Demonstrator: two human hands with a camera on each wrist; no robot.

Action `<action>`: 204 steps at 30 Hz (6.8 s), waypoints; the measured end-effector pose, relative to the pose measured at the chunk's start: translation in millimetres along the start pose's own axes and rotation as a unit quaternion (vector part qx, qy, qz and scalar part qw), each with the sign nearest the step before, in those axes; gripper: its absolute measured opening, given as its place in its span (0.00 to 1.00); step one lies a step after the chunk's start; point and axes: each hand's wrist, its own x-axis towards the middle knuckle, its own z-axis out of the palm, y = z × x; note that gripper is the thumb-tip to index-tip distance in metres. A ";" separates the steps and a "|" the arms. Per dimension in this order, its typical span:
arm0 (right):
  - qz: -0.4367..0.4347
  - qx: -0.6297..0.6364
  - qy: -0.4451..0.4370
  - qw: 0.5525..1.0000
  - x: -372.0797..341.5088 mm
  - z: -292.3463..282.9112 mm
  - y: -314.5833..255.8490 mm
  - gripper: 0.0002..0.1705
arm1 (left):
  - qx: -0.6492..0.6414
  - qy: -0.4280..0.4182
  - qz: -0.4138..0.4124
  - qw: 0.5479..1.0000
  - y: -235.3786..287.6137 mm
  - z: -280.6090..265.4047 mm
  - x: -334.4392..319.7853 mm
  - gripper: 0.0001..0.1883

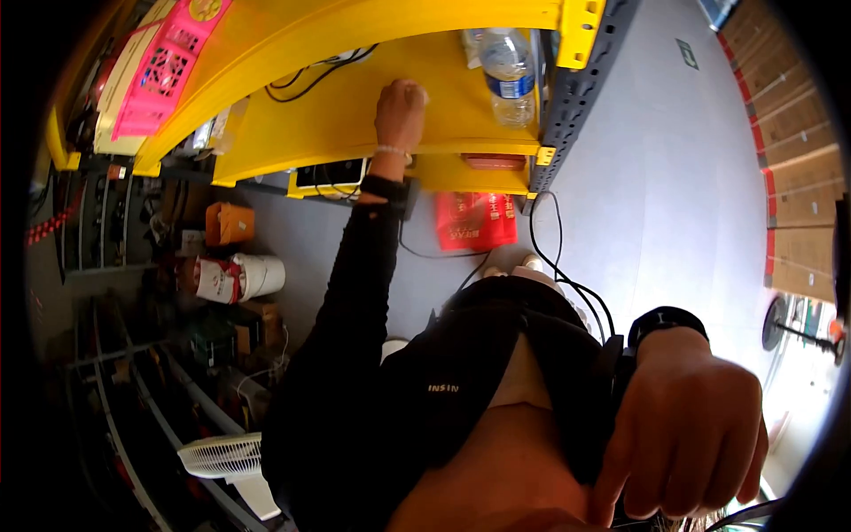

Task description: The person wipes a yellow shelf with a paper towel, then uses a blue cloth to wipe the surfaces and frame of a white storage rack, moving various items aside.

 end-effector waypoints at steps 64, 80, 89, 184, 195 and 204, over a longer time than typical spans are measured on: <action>0.420 -0.869 0.095 0.243 -161.6 -230.0 153.9 0.36 | 0.256 -0.072 0.114 0.957 21.7 25.6 -127.6 0.29; 0.479 -0.816 0.090 0.312 -93.8 -309.8 189.3 0.44 | 0.349 -0.215 -0.015 0.912 -25.9 -29.0 -44.5 0.44; 0.345 -0.876 0.105 0.322 -158.2 -262.6 135.2 0.33 | 0.275 -0.159 0.107 0.942 17.2 5.8 -98.7 0.40; 0.101 -0.635 0.292 0.709 -129.6 -193.7 -19.5 0.25 | 0.043 0.526 0.185 0.829 238.6 82.3 -37.3 0.06; 0.103 -0.689 0.168 0.697 -101.2 -179.9 -32.7 0.34 | 0.128 0.429 0.160 0.880 220.3 112.2 -69.6 0.16; 0.062 -0.705 0.146 0.691 -67.5 -195.7 -44.3 0.38 | 0.234 0.408 0.093 0.877 256.1 68.4 -45.8 0.18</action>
